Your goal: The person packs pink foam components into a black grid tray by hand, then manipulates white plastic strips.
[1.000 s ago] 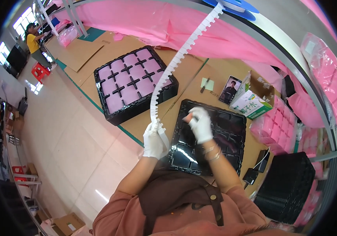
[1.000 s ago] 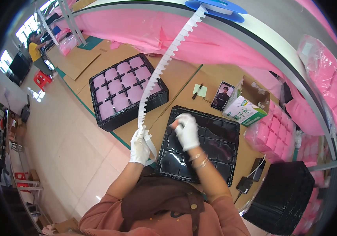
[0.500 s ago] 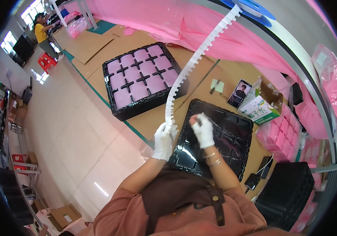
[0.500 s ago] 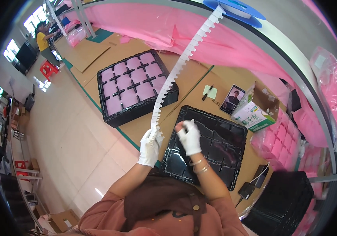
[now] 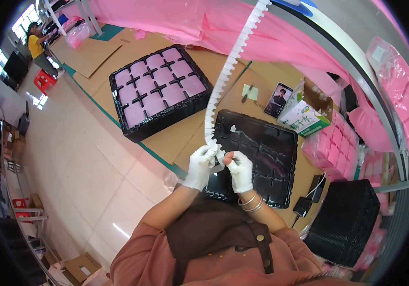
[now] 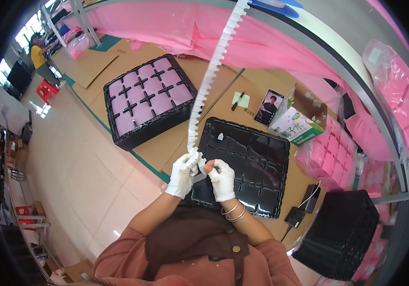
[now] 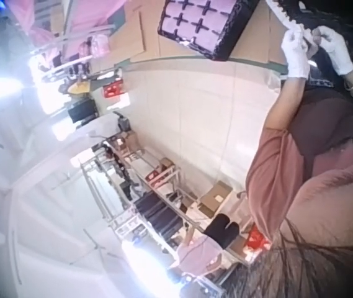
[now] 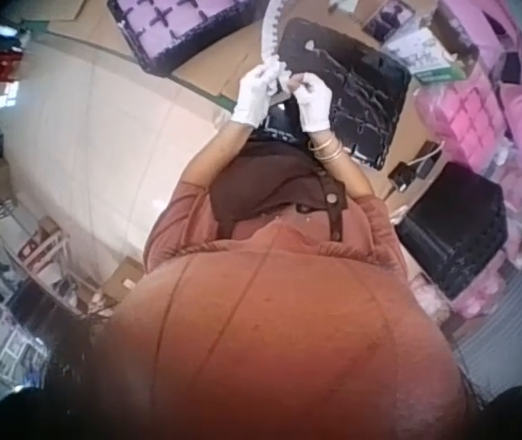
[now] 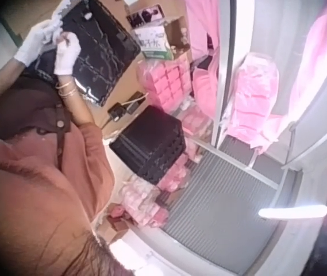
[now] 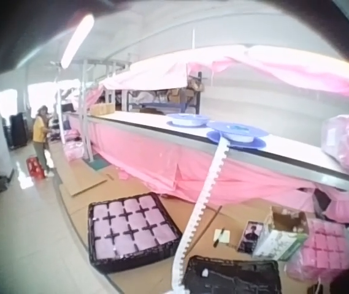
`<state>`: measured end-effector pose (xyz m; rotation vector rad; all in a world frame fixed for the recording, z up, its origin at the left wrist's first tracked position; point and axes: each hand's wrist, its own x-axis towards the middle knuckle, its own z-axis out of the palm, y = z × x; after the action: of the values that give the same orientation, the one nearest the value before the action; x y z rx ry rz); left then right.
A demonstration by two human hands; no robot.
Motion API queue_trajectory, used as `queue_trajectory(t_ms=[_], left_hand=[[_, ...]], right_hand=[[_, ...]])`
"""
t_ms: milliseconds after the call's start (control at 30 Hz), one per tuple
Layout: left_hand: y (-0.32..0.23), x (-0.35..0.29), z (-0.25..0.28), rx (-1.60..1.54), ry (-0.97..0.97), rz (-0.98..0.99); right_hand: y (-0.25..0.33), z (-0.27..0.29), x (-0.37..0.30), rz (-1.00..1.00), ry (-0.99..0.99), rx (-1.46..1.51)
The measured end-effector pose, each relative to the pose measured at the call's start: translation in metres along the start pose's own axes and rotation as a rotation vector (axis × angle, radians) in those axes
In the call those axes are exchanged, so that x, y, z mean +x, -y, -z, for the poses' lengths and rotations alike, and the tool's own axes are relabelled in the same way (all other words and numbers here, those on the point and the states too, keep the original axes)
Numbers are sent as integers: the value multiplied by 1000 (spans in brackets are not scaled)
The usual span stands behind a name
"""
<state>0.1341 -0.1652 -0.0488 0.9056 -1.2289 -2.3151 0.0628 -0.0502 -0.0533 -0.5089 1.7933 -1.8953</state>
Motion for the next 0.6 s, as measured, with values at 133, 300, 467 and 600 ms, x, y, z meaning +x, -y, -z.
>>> queue_trajectory(t_ms=[133, 300, 467, 600], left_hand=[[-8, 5, 7, -258, -138, -22], [-17, 5, 14, -121, -170, -110], [-14, -2, 16, -107, -152, -117], [-4, -10, 13, -77, -118, -87]], right_hand=[[34, -1, -13, 446, -91, -374], [-14, 13, -16, 275, 399, -1138], [-20, 3, -2, 316, 74, -1045], [9, 0, 11, 90, 41, -355]])
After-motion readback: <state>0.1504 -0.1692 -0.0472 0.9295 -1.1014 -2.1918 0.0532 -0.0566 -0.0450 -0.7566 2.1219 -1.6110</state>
